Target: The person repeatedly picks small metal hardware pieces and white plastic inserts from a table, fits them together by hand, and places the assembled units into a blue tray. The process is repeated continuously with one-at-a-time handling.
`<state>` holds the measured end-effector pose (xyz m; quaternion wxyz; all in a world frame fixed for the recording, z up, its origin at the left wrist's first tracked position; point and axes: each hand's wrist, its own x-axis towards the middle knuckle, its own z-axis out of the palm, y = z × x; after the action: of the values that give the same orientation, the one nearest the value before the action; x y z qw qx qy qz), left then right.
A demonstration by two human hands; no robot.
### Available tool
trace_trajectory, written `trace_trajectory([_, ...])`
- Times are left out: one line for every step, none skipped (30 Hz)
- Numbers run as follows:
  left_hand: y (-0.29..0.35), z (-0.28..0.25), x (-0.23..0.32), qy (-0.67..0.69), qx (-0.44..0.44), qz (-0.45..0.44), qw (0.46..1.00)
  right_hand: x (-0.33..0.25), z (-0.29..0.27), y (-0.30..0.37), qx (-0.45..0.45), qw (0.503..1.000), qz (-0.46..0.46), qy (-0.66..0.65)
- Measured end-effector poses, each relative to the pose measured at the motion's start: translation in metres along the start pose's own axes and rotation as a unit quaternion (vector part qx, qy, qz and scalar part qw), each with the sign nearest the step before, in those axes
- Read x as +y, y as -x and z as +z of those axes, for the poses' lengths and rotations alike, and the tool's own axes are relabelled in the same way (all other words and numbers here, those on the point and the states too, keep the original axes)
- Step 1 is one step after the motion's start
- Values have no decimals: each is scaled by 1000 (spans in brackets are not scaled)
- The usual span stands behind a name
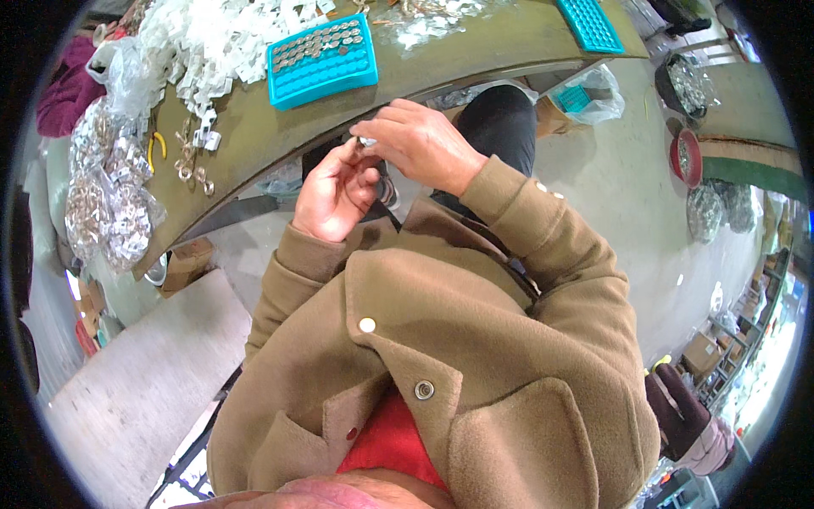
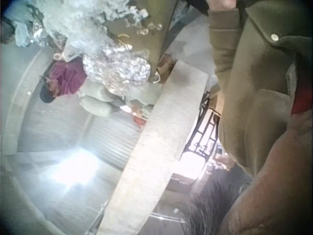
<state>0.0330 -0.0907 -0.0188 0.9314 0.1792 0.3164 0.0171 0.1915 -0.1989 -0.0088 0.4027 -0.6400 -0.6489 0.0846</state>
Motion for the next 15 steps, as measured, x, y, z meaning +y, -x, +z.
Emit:
trace_trajectory([-2, 0, -3, 3, -3, -6, 1000, 0, 0, 5, 12, 1000, 6, 9])
trace_trajectory([-6, 2, -5, -7, -7, -8, 1000, 1, -1, 9, 22, 1000, 12, 17])
trace_trajectory([-9, 3, -8, -15, -11, -7, 1000, 2, -4, 13, 7, 999, 19, 43])
trace_trajectory([-12, 5, -11, -24, -14, -7, 1000, 3, -6, 16, 2, 999, 17, 35])
trace_trajectory([-14, 6, -12, -39, 12, -13, 999, 3, -9, 18, -3, 1000, 18, 26])
trace_trajectory([-15, 8, -11, -62, -10, 7, 998, 5, -12, 19, -9, 1000, 19, 16])
trace_trajectory([-16, 9, -10, -86, -17, 21, 996, 8, -16, 19, 5, 1000, 24, 4])
trace_trajectory([-17, 12, -9, -110, -24, 35, 993, 12, -20, 18, 11, 999, 32, -11])
trace_trajectory([-17, 14, -8, -112, -7, 39, 993, 19, -27, 17, 32, 999, 23, 29])
trace_trajectory([-17, 16, -8, -132, -30, 67, 989, 28, -32, 13, 83, 994, 5, 64])
trace_trajectory([-18, 19, -9, -163, -13, 86, 983, 35, -37, 10, 100, 983, 14, 151])
trace_trajectory([-19, 21, -10, -185, -32, 127, 974, 43, -41, 7, 116, 965, 24, 236])
trace_trajectory([-22, 23, -10, -173, -17, 134, 976, 48, -40, 5, 130, 956, 48, 260])
trace_trajectory([-23, 24, -10, -166, -6, 119, 979, 53, -40, 4, 127, 952, 46, 273])
trace_trajectory([-25, 24, -9, -151, -17, 116, 981, 57, -39, 3, 124, 949, 44, 286])
